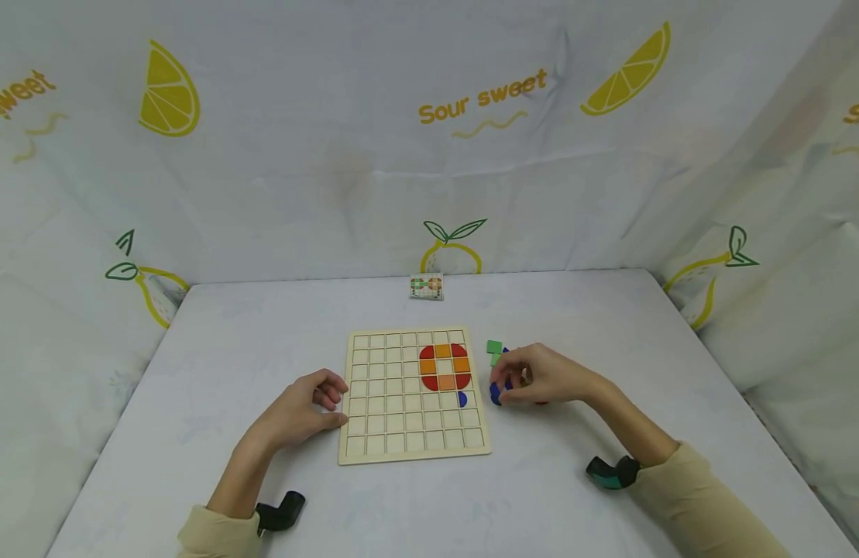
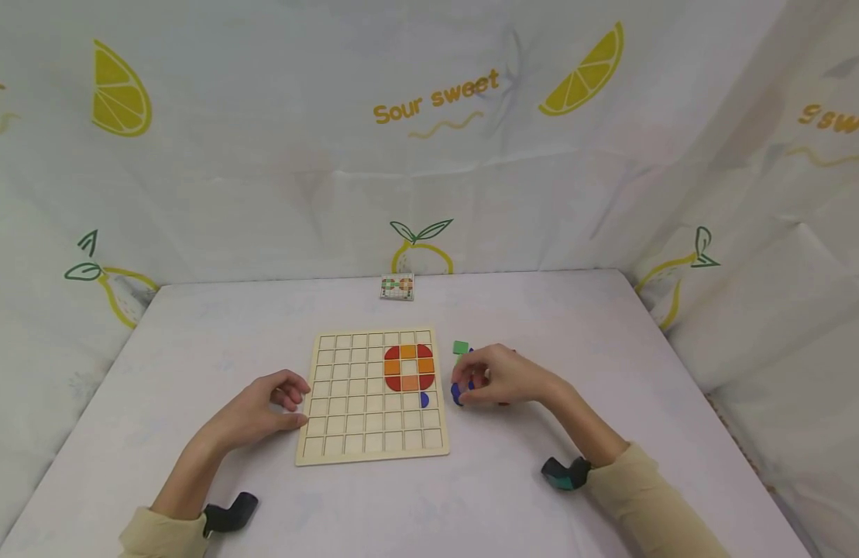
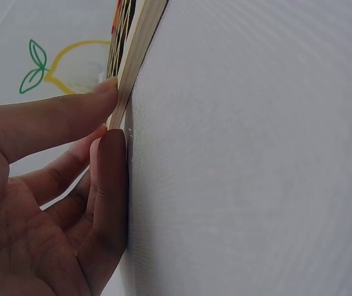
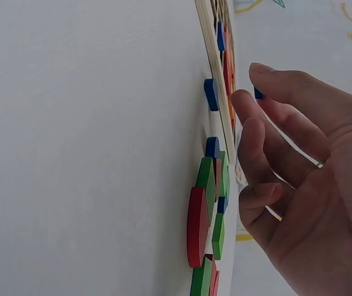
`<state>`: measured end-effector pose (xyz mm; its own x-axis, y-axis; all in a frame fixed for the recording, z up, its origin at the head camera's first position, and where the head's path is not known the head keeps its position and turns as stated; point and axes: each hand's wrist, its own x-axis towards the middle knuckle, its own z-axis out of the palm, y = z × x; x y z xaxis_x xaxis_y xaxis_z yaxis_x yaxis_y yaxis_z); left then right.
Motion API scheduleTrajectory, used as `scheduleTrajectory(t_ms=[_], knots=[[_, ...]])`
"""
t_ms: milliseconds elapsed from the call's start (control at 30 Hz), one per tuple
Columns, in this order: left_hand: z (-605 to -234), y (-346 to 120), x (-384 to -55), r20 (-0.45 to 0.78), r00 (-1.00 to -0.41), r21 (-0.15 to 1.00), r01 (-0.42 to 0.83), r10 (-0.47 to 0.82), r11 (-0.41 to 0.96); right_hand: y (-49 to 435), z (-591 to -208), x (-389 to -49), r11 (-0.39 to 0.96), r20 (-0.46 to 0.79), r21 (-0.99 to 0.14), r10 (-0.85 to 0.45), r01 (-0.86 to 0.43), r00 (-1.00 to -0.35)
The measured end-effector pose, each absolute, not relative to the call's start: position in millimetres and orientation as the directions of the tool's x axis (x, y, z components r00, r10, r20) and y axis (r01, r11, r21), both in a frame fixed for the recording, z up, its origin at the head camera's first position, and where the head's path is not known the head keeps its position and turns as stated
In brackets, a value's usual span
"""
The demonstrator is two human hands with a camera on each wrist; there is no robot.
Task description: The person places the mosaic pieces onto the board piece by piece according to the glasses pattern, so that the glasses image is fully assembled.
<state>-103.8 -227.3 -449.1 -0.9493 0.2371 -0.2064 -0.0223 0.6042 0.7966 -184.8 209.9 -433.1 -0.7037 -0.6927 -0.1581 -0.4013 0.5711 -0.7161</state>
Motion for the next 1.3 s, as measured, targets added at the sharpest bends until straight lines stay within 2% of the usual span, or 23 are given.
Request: scheduleTrajectory(t_ms=[367, 1300], knots=[[-449.7, -227.2, -104.3, -0.212, -0.948, 0.795, -0.026, 0.237, 0.606, 195.6, -437.4, -183.0, 0.410, -0.105, -0.829, -0.782, -0.381, -0.614], [-448.8, -226.4, -103.5, -0.222, -0.949, 0.790, -0.040, 0.225, 0.612, 169.1, -441.1, -181.3, 0.394, -0.141, -0.778, -0.869, -0.490, -0.475]])
